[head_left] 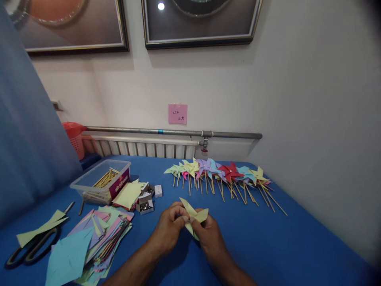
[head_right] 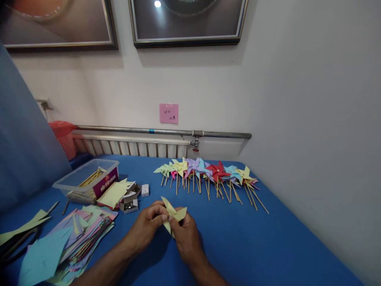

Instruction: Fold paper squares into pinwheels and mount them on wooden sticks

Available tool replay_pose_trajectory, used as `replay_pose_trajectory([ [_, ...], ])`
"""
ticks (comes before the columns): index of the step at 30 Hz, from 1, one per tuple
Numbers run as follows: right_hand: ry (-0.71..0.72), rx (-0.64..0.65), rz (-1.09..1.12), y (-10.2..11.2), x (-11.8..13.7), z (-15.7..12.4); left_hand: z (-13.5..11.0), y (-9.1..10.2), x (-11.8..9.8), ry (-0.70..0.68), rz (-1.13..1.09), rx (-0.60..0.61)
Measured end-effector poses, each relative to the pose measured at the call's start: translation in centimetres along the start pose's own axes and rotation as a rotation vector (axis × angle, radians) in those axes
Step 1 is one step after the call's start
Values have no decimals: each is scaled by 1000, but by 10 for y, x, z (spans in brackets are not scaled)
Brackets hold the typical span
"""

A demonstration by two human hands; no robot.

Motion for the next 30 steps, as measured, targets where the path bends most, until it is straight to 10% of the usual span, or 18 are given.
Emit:
replay_pose_trajectory([
  [30, -18, 21, -25, 0, -1, 0, -8, -2, -15, -83, 482, 2],
])
Point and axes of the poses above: each hand's wrist, its own z-axis towards the middle knuckle, its own y-axis out of the back of the hand, x = y × z, the point moved 6 cm from there along z, towards the middle knuckle, and after that the axes turned 6 degrees about -y, right-handed, at the moved point
